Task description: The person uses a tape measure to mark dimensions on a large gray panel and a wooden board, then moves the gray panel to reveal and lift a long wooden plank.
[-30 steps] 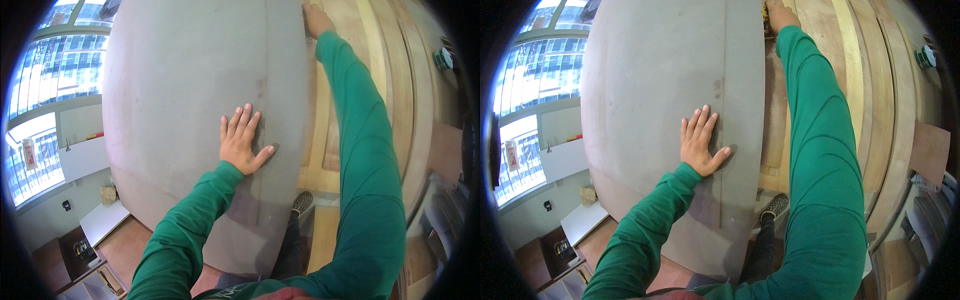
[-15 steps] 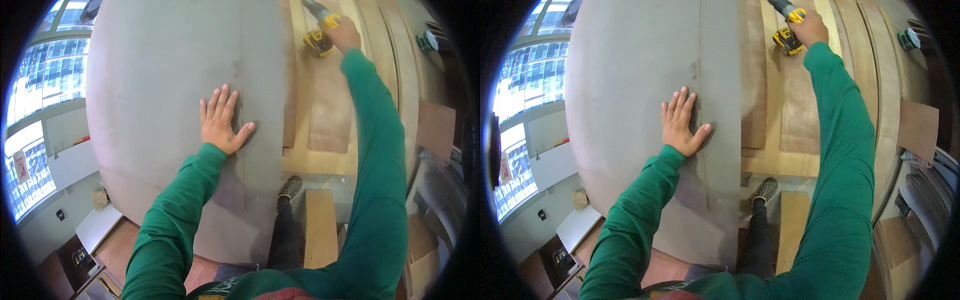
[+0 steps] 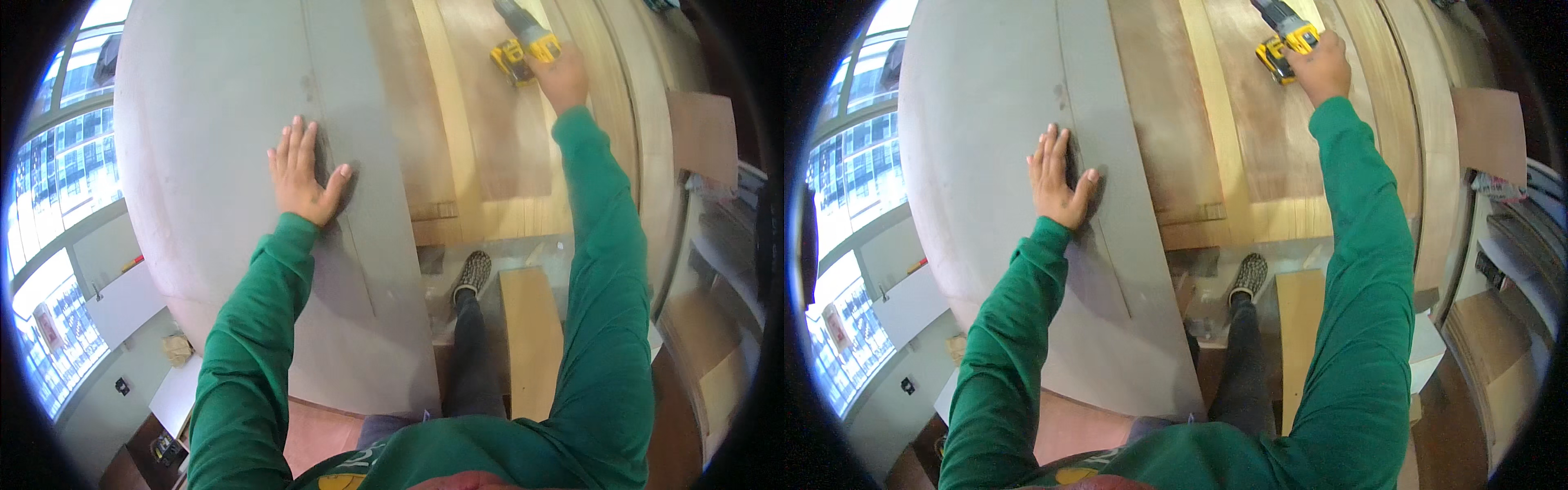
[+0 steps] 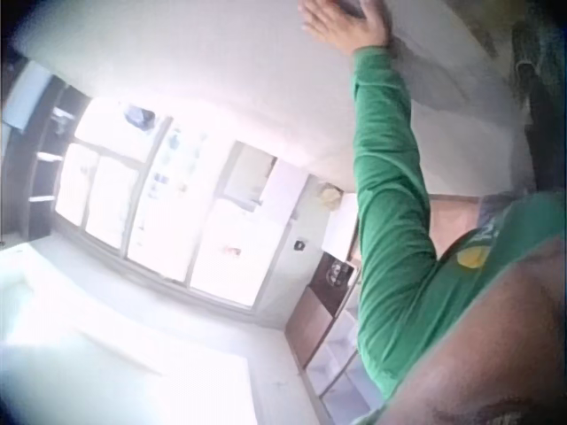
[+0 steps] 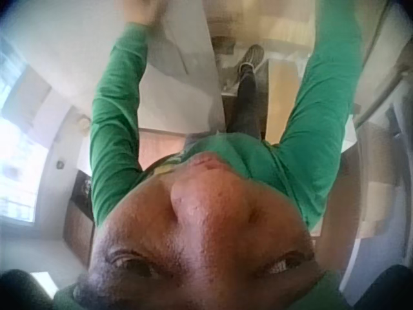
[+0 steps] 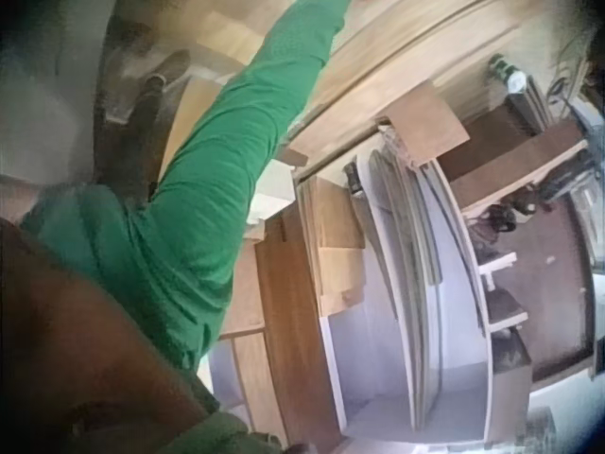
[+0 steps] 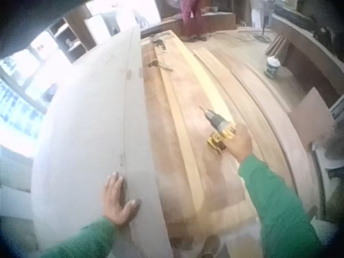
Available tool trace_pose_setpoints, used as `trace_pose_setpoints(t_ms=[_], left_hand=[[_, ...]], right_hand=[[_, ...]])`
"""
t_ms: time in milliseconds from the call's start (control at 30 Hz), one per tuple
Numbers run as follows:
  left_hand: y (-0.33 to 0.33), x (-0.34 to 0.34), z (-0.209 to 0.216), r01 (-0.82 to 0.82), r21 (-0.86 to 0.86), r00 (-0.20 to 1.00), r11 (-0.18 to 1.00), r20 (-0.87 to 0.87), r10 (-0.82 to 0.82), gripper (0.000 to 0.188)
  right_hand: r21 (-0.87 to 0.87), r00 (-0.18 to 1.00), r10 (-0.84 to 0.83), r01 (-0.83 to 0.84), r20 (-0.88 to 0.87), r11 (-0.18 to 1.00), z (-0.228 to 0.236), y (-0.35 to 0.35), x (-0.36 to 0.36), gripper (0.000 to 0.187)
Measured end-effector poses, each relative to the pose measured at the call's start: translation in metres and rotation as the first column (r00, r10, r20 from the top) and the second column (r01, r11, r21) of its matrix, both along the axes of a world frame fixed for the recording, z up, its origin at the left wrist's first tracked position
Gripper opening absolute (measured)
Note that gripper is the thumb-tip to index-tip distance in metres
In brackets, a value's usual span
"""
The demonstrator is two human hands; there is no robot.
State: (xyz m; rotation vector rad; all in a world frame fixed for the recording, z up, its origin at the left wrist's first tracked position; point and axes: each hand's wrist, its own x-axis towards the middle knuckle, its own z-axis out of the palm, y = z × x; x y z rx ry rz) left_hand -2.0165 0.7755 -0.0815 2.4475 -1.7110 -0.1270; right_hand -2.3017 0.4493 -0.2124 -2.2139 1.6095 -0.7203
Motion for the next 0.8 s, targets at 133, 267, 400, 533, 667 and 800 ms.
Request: trace_pose_setpoints(t_ms=[133,267,400,533,667,800], left_hand=[[0.002,-0.001,-0.005,0.01,-0.007,1.0,1.0,0.002,-0.009,0.069],[0.002,-0.002,-0.01,0.019,-0.015,1.0,1.0,0.025,-0.018,0.066],[0.005,-0.003,-0.011,0.012,-0.017,0.999,1.0,0.032,-0.012,0.065],[0.006,-0.003,-0.012,0.02,-0.02,0.999,1.0,0.045,-0.019,0.064],[0.005,-0.003,-0.014,0.026,-0.014,0.998,1.0,0.053,-0.025,0.064],[0.003,0.0,-0.016,0.024,-0.001,0.998,1.0,0.053,-0.024,0.067]], right_hand=[[0.128,0.995,-0.087,0.093,-0.049,0.987,0.02,0.013,0.016,0.049],[0.217,0.986,-0.166,0.169,-0.034,0.961,0.051,0.014,0.022,0.061],[0.283,0.992,-0.126,0.125,-0.013,0.951,0.055,0.017,0.019,0.058],[0.291,0.993,-0.096,0.113,-0.07,0.95,0.06,0.024,0.022,0.054],[0.28,0.992,-0.11,0.122,-0.06,0.952,0.058,0.021,0.02,0.062],[-0.001,0.985,-0.155,0.155,0.079,0.988,0.066,0.041,0.02,0.064]])
